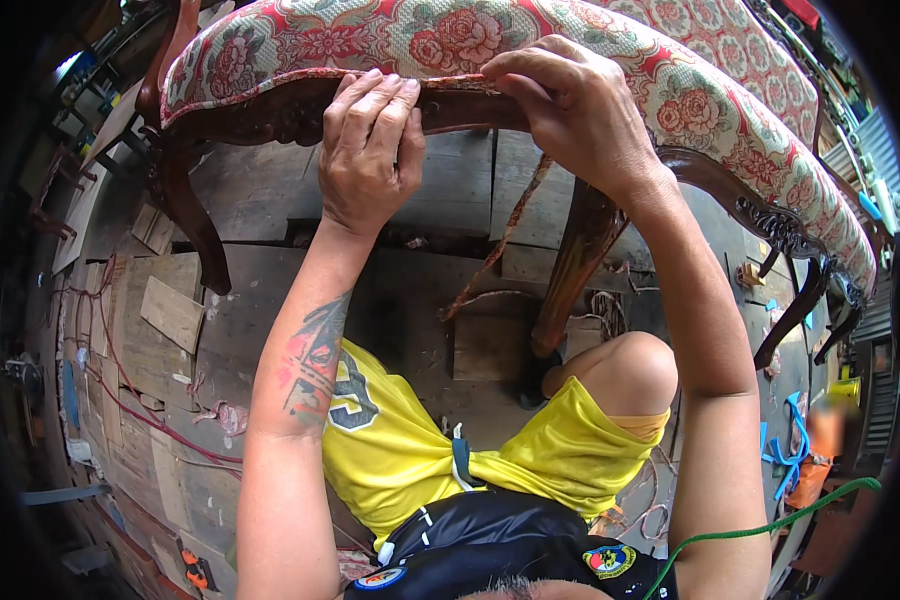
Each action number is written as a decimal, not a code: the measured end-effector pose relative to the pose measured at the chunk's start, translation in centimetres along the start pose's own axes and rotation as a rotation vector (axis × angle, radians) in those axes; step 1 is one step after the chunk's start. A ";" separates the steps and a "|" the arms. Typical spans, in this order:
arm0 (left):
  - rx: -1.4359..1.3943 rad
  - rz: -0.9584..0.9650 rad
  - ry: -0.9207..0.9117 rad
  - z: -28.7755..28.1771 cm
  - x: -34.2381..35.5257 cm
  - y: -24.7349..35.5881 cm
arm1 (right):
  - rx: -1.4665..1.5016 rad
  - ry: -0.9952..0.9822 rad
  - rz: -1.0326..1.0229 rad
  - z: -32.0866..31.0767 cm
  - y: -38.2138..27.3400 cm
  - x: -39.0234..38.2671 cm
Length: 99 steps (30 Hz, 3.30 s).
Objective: Using a hot glue gun to attach trim to the underside of an ornate sofa frame.
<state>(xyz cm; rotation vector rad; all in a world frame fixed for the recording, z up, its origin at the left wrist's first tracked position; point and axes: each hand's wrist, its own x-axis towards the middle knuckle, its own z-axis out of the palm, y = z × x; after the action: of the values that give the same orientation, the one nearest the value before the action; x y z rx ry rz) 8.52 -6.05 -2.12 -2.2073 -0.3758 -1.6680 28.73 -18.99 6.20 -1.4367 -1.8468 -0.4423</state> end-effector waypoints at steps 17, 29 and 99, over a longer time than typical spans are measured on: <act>0.056 -0.016 -0.048 0.0 -0.1 0.4 | 0.007 0.113 -0.062 2.2 1.7 -1.8; 0.079 0.000 -0.061 0.0 -0.3 0.3 | -0.145 0.142 -0.108 3.0 1.9 -2.1; 0.199 0.100 -0.126 -0.3 -0.4 0.2 | -0.352 0.032 -0.357 2.1 2.8 -2.4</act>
<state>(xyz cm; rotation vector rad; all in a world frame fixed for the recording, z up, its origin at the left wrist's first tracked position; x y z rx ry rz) 8.23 -6.34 -2.48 -2.1506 -0.4371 -1.3815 30.85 -18.34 2.57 -1.3042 -2.0793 -1.0022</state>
